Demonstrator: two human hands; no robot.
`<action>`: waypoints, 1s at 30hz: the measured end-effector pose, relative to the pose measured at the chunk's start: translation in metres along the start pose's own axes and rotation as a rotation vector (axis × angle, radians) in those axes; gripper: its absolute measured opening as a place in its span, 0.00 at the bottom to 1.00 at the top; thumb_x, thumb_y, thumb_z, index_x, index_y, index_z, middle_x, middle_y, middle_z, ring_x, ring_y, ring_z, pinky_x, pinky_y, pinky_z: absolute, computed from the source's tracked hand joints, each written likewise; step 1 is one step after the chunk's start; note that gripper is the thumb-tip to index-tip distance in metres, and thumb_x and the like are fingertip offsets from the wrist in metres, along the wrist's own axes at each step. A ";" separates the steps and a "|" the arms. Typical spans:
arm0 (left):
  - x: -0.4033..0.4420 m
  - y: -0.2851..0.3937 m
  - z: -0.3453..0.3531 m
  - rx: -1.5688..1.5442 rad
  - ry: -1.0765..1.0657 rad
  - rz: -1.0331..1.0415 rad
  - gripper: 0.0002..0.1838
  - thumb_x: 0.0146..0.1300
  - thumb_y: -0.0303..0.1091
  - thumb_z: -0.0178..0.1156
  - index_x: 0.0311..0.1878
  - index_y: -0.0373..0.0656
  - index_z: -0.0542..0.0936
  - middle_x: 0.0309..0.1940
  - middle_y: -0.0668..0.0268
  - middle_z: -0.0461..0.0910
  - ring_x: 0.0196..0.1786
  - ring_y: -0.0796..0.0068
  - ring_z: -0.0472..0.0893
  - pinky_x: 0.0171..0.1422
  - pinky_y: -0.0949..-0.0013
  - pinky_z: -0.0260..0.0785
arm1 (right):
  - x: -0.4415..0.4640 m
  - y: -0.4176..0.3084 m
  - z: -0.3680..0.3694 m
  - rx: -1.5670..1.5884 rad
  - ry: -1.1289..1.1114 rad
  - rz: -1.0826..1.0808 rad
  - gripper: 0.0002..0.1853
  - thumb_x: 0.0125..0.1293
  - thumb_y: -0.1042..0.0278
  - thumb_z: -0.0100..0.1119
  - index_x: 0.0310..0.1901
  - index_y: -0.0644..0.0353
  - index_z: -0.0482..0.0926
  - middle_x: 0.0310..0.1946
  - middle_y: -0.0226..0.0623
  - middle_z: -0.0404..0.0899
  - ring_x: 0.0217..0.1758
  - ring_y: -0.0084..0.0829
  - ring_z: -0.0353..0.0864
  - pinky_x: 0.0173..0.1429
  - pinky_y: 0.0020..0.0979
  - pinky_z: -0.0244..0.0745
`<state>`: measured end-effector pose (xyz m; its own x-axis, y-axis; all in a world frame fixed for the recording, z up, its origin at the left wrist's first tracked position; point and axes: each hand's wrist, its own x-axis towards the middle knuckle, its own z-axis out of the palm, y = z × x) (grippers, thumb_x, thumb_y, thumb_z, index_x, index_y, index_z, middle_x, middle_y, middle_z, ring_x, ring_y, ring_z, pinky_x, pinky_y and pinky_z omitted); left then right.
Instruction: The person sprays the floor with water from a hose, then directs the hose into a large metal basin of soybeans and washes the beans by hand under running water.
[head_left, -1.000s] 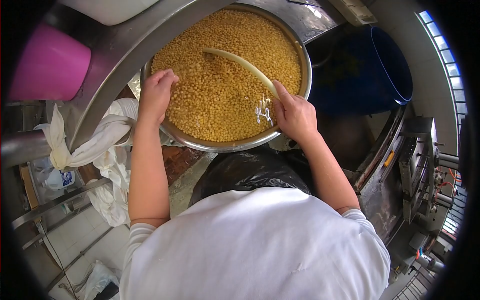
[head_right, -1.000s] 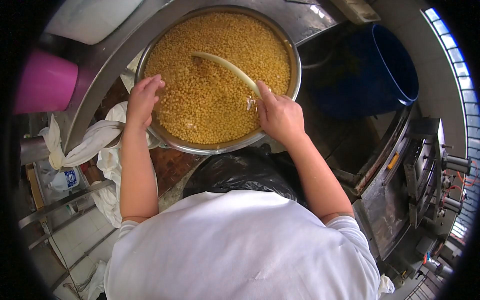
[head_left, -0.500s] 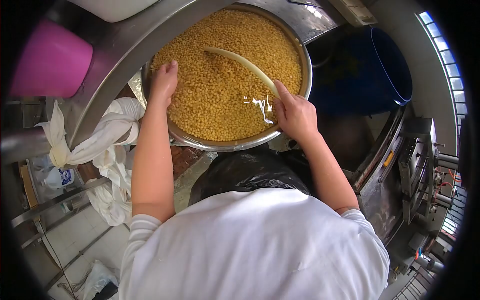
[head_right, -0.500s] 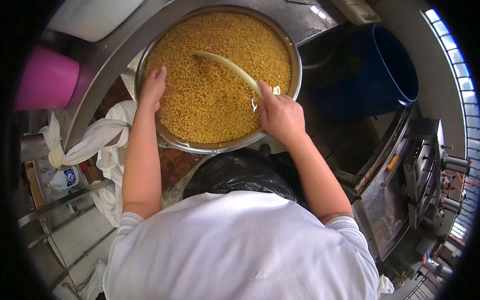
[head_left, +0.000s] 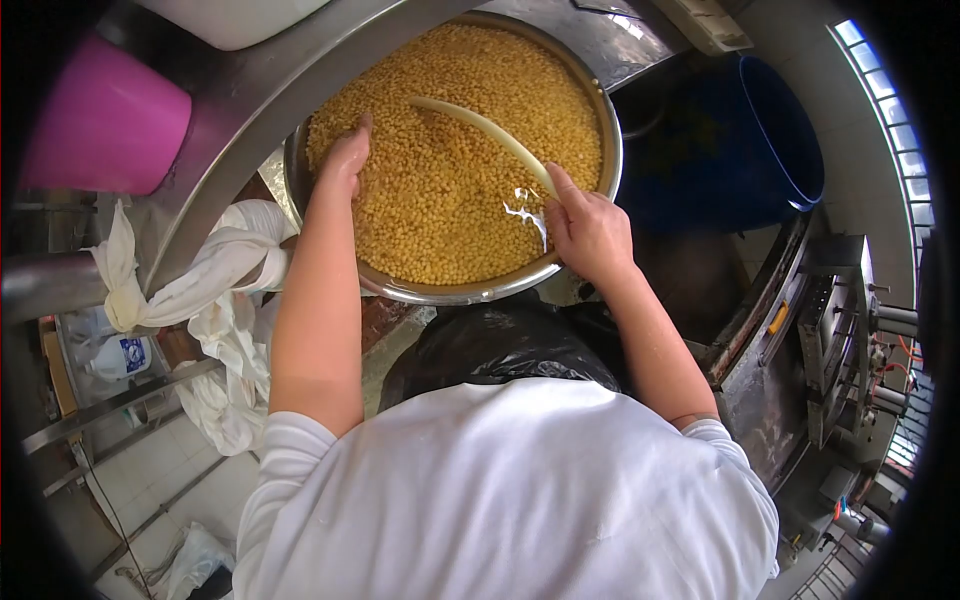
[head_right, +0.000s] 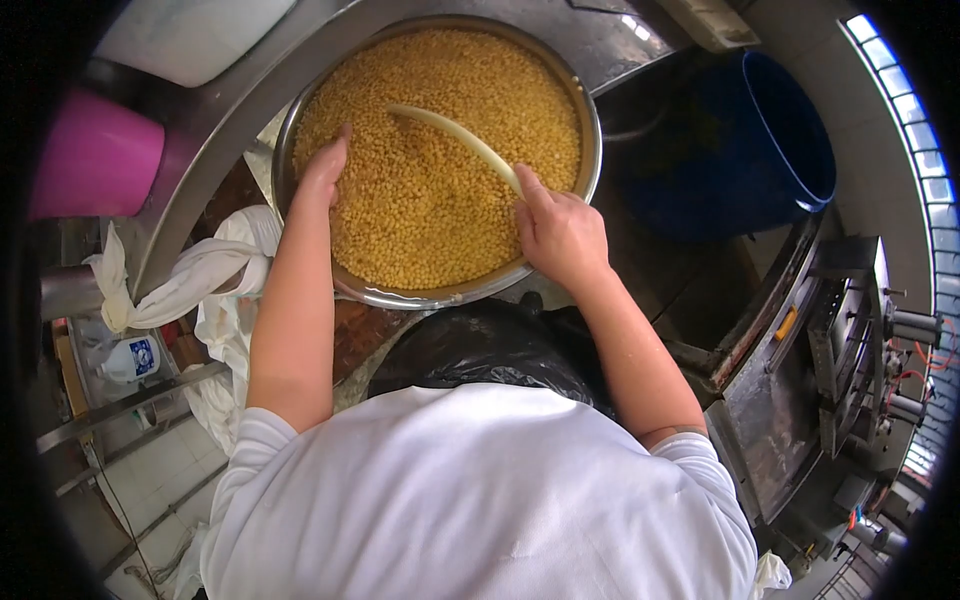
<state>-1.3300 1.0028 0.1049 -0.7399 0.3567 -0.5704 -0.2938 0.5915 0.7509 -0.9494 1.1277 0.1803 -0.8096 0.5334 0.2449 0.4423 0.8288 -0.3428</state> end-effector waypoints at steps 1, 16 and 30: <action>-0.006 0.001 0.004 -0.010 0.000 0.017 0.52 0.79 0.71 0.52 0.85 0.32 0.61 0.87 0.46 0.59 0.88 0.50 0.60 0.86 0.49 0.57 | 0.000 0.001 0.001 -0.001 0.000 0.002 0.26 0.76 0.61 0.61 0.73 0.56 0.77 0.34 0.42 0.89 0.37 0.46 0.89 0.42 0.50 0.83; -0.012 -0.017 0.007 -0.144 -0.383 -0.114 0.34 0.81 0.60 0.53 0.75 0.43 0.78 0.72 0.55 0.81 0.73 0.56 0.81 0.76 0.45 0.75 | 0.000 0.000 0.000 -0.016 0.003 -0.003 0.26 0.76 0.61 0.61 0.73 0.55 0.77 0.33 0.41 0.88 0.36 0.46 0.89 0.41 0.49 0.83; -0.032 -0.012 0.016 -0.338 -0.584 -0.147 0.26 0.83 0.48 0.56 0.71 0.38 0.80 0.64 0.57 0.87 0.62 0.62 0.88 0.67 0.54 0.84 | 0.000 0.001 -0.001 -0.014 -0.022 0.013 0.26 0.77 0.60 0.61 0.74 0.54 0.76 0.33 0.41 0.88 0.37 0.46 0.89 0.41 0.50 0.83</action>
<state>-1.2933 0.9955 0.1084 -0.2583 0.6770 -0.6891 -0.6088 0.4397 0.6603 -0.9490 1.1285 0.1808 -0.8123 0.5400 0.2204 0.4578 0.8244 -0.3329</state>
